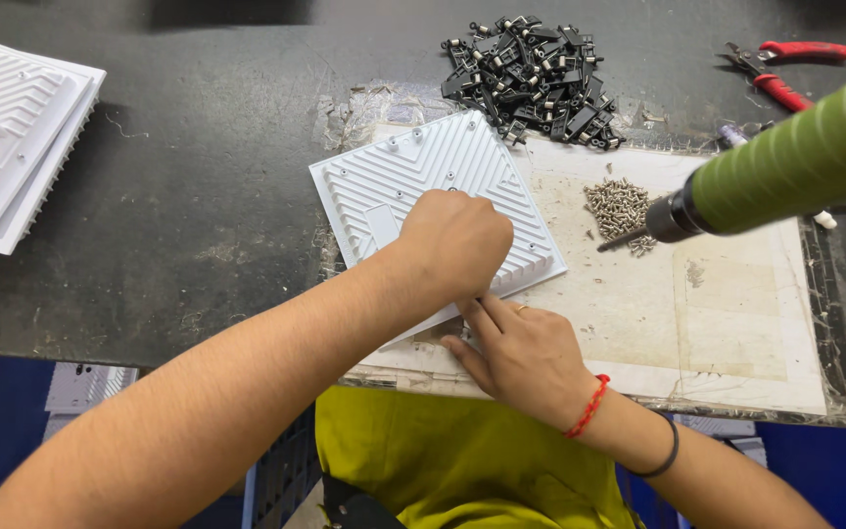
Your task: The person assembles white square LED panel light housings at a workbench. They pick black hinge brackets from a pile, position them on the panel edges, and drive screws with a green electric screwdriver, rotating the panel to reach each side, then set the finished panel aside and start the next one.
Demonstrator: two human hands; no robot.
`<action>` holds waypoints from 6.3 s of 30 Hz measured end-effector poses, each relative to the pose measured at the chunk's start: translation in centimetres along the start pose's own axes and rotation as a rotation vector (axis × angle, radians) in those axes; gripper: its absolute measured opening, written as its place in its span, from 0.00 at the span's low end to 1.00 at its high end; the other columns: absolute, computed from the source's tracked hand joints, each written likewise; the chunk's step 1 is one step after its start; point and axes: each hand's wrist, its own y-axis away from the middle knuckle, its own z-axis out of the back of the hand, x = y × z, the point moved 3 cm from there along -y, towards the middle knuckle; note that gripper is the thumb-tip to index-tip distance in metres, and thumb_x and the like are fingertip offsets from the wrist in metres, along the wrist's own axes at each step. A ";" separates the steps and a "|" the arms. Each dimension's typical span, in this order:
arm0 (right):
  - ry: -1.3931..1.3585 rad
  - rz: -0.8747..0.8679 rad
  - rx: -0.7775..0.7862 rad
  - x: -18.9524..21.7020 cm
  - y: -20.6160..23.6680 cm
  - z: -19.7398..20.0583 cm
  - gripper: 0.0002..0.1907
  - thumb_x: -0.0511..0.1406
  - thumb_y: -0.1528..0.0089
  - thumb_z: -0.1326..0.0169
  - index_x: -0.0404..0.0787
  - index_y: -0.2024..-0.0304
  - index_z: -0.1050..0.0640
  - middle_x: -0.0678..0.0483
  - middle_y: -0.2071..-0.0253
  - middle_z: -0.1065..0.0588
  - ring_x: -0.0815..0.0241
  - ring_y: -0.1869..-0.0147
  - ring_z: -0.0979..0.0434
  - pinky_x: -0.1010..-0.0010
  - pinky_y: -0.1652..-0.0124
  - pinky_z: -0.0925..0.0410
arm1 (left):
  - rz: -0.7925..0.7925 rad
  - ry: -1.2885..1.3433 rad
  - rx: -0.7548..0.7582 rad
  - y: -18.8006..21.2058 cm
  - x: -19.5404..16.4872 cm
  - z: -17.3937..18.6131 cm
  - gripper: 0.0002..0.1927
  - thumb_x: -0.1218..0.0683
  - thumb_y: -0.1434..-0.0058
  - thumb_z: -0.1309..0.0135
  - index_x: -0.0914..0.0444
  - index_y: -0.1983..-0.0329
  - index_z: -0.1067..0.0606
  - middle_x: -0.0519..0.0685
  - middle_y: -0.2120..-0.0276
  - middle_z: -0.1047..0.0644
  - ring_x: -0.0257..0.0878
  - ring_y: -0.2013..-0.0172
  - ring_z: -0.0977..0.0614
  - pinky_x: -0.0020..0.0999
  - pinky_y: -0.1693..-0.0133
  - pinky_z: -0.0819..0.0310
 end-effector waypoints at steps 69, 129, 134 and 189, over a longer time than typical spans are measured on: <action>-0.344 -0.009 -0.044 -6.1 -1.2 2.8 0.11 0.26 0.42 0.37 0.38 0.57 0.21 0.52 0.60 0.21 0.57 0.60 0.19 0.70 0.61 0.26 | 0.099 0.445 -0.504 6.7 -1.3 -3.0 0.12 0.48 0.44 0.38 0.61 0.75 0.21 0.50 0.72 0.25 0.50 0.75 0.19 0.47 0.73 0.25; -1.203 -0.198 -0.544 -6.6 -0.3 10.5 0.15 0.35 0.28 0.52 0.39 0.70 0.34 0.54 0.72 0.34 0.62 0.71 0.38 0.67 0.65 0.38 | 0.063 0.533 -0.681 8.4 -1.2 -3.5 0.10 0.52 0.43 0.39 0.60 0.75 0.25 0.47 0.74 0.25 0.45 0.73 0.20 0.44 0.70 0.28; -1.188 -0.192 -0.413 -5.7 -0.6 11.5 0.07 0.35 0.30 0.49 0.42 0.64 0.28 0.56 0.73 0.31 0.62 0.71 0.35 0.66 0.64 0.36 | 0.051 0.561 -0.662 8.4 -1.1 -3.4 0.10 0.52 0.42 0.39 0.60 0.75 0.25 0.47 0.73 0.25 0.44 0.72 0.20 0.42 0.69 0.29; 0.334 0.057 0.444 -20.0 -2.8 1.7 0.06 0.38 0.43 0.43 0.44 0.67 0.18 0.51 0.65 0.21 0.48 0.57 0.25 0.60 0.53 0.29 | 0.251 0.402 -0.878 8.5 -0.4 -7.3 0.37 0.34 0.49 0.35 0.67 0.48 0.20 0.60 0.37 0.26 0.57 0.35 0.30 0.58 0.34 0.45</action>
